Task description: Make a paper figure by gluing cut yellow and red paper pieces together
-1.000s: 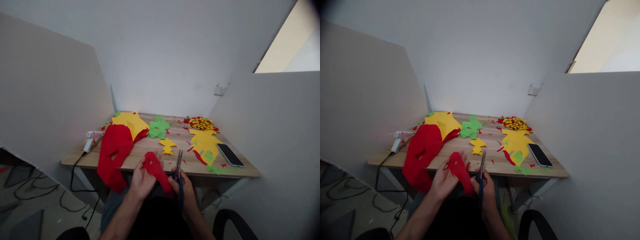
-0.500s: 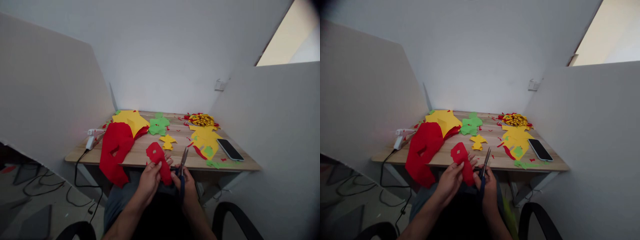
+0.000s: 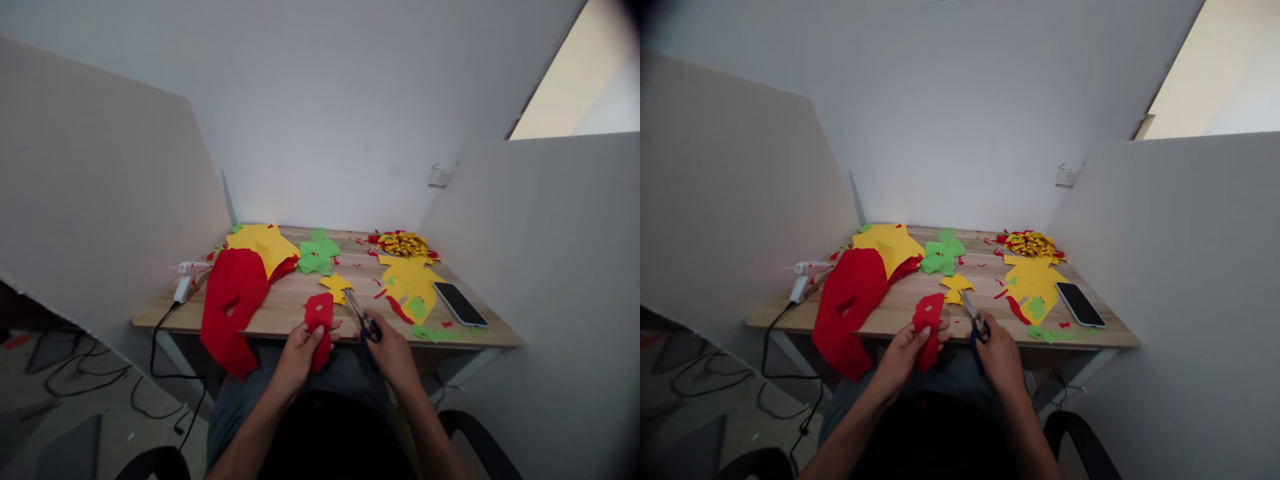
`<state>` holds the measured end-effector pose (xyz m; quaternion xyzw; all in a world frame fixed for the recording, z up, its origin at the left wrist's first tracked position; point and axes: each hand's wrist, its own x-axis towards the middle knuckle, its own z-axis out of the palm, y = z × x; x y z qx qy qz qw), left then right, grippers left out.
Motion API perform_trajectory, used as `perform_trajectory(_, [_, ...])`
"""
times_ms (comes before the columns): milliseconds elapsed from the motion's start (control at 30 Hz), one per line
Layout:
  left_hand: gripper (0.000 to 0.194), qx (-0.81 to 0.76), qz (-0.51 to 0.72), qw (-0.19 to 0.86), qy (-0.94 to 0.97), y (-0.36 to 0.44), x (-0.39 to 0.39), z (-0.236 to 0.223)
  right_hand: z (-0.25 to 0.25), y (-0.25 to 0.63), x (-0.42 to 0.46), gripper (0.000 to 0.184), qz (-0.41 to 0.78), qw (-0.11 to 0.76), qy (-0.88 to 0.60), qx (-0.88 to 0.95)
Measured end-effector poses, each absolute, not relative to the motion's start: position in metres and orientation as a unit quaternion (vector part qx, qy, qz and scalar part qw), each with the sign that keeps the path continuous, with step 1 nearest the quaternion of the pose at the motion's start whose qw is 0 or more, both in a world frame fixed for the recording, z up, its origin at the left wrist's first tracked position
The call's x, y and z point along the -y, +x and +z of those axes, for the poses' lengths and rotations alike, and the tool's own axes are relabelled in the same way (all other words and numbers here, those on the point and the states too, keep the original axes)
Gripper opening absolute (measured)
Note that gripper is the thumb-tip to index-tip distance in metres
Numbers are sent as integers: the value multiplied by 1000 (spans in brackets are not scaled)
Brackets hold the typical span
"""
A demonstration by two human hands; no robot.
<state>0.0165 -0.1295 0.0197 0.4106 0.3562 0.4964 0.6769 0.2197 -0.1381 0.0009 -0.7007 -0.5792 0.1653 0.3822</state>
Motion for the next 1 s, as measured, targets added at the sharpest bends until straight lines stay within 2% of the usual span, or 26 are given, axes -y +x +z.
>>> perform_trajectory(67, [47, -368, 485, 665, 433, 17, 128, 17, 9, 231, 115, 53, 80, 294, -746, 592])
perform_trajectory(100, [47, -371, 482, 659, 442, 18, 128, 16, 13, 235, 103, 52, 64, 283, -754, 589])
perform_trajectory(200, [47, -371, 487, 649, 452, 20, 128, 13, 20, 241, 77, 44, 59, 285, -753, 590])
perform_trajectory(300, [51, -353, 489, 660, 448, 23, 127, 11, 23, 240, 70, 45, 62, 288, -742, 603])
perform_trajectory(533, [92, -360, 484, 669, 434, 25, 130, 13, 19, 245, 53, 51, 24, 197, -773, 603])
perform_trajectory(600, [101, -361, 476, 670, 440, 25, 133, 16, 15, 247, 45, 54, 20, 176, -780, 600])
perform_trajectory(667, [104, -356, 478, 667, 447, 25, 135, 19, 13, 246, 39, 49, 18, 166, -780, 603])
perform_trajectory(833, [98, -342, 489, 652, 467, 22, 136, 17, 13, 241, 36, 30, 19, 193, -771, 607])
perform_trajectory(1000, [77, -338, 489, 618, 515, 21, 137, 14, 28, 232, 60, 31, 43, 298, -717, 629])
